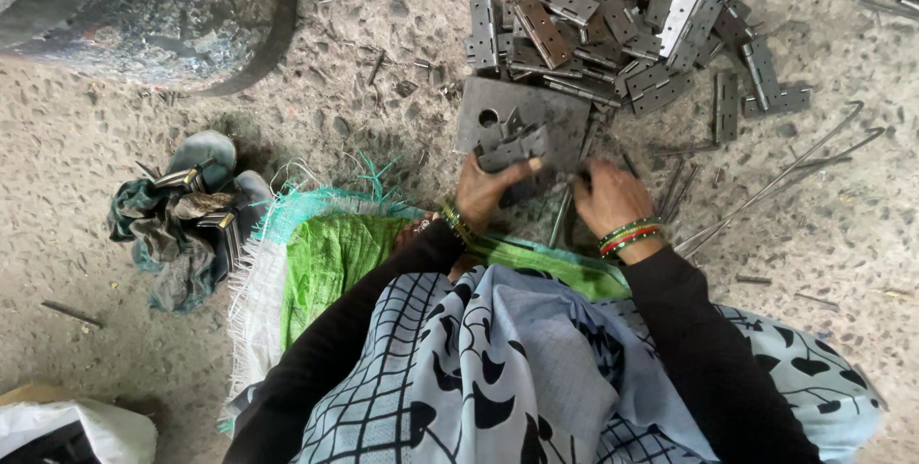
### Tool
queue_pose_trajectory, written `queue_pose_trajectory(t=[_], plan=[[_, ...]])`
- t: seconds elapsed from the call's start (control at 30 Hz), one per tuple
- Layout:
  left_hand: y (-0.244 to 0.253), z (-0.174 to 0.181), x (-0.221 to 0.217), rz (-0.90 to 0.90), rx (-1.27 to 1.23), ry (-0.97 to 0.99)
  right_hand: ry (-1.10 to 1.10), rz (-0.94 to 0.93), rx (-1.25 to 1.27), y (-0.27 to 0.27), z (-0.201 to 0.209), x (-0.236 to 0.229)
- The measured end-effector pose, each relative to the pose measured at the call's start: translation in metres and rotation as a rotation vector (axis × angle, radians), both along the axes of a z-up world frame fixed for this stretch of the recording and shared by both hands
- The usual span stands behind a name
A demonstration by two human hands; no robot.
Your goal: The person sits on the floor and assembles metal hinges by placing them on a metal block, inserting pins, and hammering them into place. They repeatedly pick up hinge parts, align them, and use a hammer to secure the pins, then place the finished hinges into a nearby bucket.
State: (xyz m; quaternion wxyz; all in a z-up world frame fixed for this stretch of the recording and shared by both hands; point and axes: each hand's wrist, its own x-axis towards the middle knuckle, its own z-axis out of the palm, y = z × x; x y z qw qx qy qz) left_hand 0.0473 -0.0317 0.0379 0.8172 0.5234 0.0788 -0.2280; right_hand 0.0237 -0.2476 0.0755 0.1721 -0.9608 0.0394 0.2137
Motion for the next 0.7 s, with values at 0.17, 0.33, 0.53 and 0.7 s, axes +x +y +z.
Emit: queue_pose_trajectory(t=[0.17, 0.33, 0.53, 0.7], plan=[[-0.017, -0.008, 0.04, -0.058, 0.126, -0.457, 0.302, 0.08, -0.217, -0.003, -0.038, 0.0], [-0.011, -0.02, 0.047, -0.222, 0.327, -0.573, 0.259, 0.006, -0.198, -0.011, -0.07, -0.003], [-0.01, -0.029, 0.048, -0.2, 0.33, -0.562, 0.268, -0.921, 1.017, -0.003, -0.037, -0.014], [-0.008, -0.027, 0.057, -0.216, 0.344, -0.53, 0.106, -0.679, 1.705, 0.005, 0.067, -0.024]])
